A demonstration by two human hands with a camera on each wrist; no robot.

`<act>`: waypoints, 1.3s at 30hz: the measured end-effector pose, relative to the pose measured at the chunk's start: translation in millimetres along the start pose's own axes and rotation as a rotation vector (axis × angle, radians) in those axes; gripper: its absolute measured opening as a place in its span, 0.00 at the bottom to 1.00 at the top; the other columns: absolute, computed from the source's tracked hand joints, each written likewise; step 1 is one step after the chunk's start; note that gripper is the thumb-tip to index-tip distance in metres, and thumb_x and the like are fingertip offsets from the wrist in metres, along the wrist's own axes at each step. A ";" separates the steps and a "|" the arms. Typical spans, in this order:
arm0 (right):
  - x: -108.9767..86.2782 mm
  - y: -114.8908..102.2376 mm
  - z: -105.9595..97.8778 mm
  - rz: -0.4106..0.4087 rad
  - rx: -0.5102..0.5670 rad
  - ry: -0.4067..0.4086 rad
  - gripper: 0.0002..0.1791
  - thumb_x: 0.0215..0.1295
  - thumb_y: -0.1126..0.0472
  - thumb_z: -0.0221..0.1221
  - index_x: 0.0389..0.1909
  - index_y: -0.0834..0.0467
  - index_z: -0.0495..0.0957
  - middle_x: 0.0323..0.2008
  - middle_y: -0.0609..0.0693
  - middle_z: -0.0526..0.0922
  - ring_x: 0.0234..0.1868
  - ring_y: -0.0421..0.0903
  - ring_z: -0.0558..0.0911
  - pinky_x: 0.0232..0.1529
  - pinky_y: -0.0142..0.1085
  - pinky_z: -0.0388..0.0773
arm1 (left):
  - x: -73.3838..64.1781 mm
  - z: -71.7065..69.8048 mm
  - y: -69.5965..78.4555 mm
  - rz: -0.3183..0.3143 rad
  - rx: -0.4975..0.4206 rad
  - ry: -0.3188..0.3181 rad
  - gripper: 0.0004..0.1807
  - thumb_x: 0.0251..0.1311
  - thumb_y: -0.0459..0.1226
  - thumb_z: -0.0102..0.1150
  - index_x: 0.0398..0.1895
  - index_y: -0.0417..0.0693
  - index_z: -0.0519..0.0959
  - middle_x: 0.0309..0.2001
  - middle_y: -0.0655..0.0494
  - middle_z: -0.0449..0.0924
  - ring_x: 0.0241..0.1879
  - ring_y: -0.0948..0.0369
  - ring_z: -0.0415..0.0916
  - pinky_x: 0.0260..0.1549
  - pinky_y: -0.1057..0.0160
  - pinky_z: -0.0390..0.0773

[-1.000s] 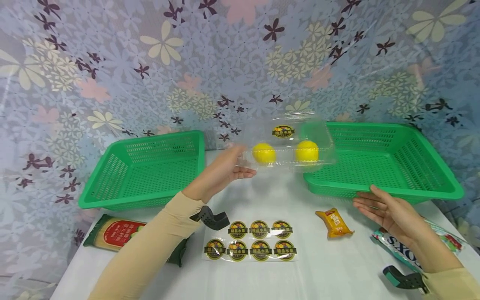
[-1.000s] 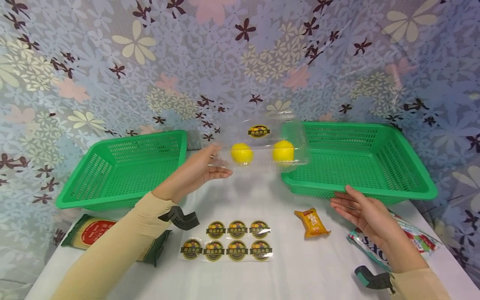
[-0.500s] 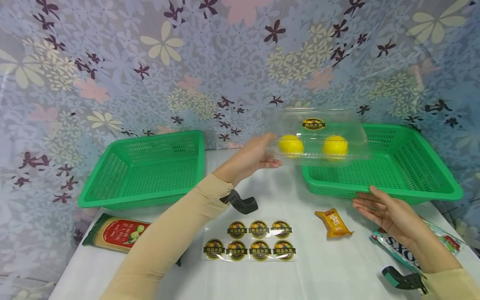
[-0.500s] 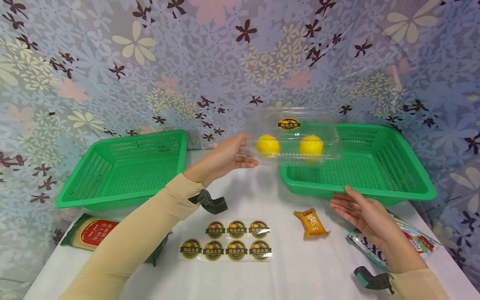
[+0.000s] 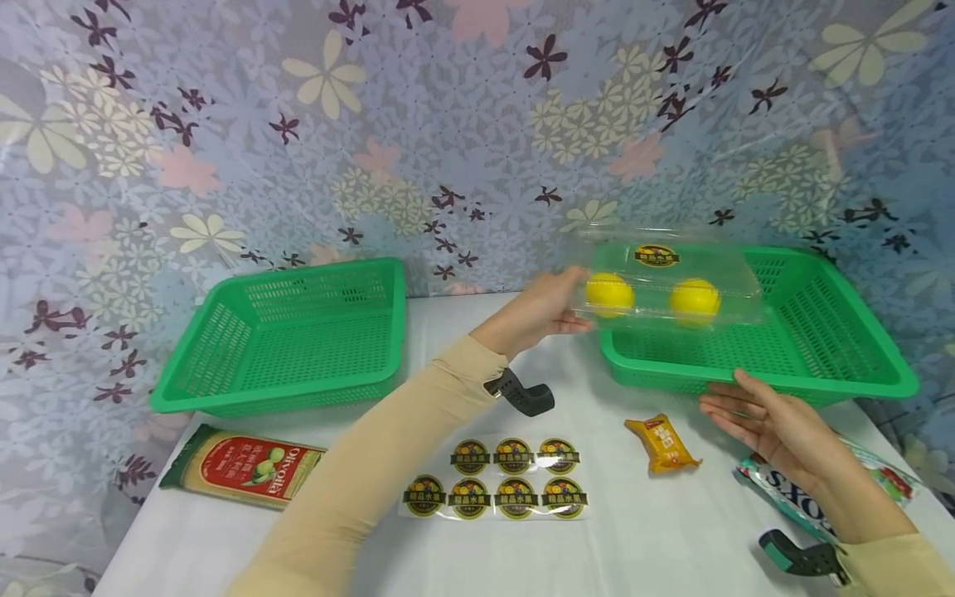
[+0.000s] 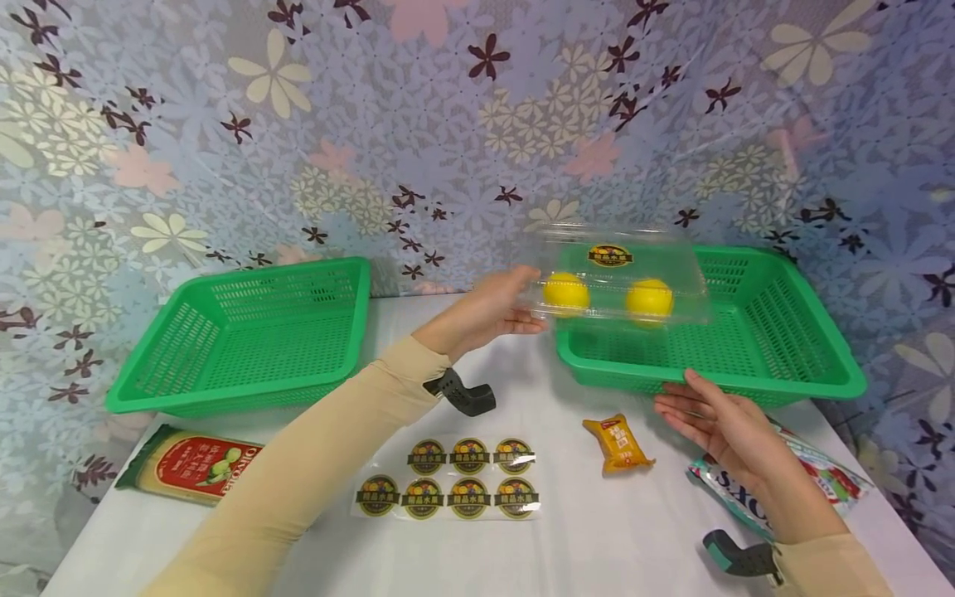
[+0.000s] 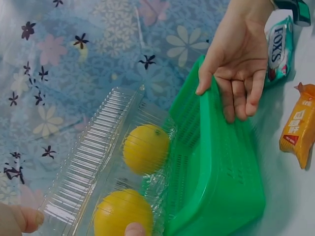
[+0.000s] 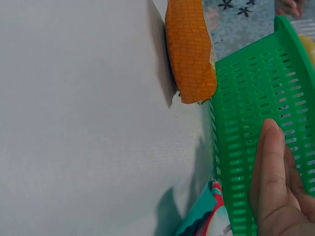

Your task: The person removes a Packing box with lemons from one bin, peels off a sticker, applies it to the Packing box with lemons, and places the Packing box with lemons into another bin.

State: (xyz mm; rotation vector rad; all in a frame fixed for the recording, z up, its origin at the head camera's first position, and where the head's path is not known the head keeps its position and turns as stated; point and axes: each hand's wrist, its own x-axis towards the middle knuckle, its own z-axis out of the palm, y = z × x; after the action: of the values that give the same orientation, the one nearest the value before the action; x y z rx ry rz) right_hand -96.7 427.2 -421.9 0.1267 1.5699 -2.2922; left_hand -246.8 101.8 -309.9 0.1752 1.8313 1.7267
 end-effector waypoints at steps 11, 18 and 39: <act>-2.3 0.1 -0.3 0.001 0.016 -0.024 0.25 0.91 0.52 0.39 0.56 0.49 0.88 0.53 0.49 0.92 0.55 0.44 0.91 0.59 0.34 0.86 | 16.7 34.9 4.9 -0.004 -0.021 -0.023 0.34 0.85 0.48 0.46 0.85 0.43 0.57 0.23 0.51 0.63 0.59 0.39 0.86 0.60 0.52 0.87; -2.3 -0.2 -0.3 0.004 0.023 -0.035 0.25 0.91 0.52 0.39 0.57 0.49 0.88 0.53 0.49 0.92 0.56 0.44 0.91 0.59 0.34 0.86 | 22.9 55.2 3.8 -0.053 -0.036 -0.010 0.37 0.83 0.50 0.49 0.86 0.45 0.54 0.83 0.41 0.59 0.56 0.45 0.88 0.55 0.59 0.89; -1.8 -1.0 -0.7 0.019 0.045 -0.008 0.23 0.91 0.52 0.40 0.56 0.46 0.87 0.54 0.48 0.91 0.56 0.45 0.91 0.60 0.36 0.87 | 39.0 116.2 -9.1 -0.112 0.010 0.148 0.37 0.81 0.51 0.52 0.85 0.45 0.59 0.79 0.46 0.67 0.47 0.47 0.90 0.49 0.58 0.91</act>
State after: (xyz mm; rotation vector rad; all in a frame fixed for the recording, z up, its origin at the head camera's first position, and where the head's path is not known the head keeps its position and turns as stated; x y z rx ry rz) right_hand -95.5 428.5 -420.8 0.1432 1.5069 -2.3119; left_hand -216.6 219.7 -327.5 -0.0526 1.9165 1.6917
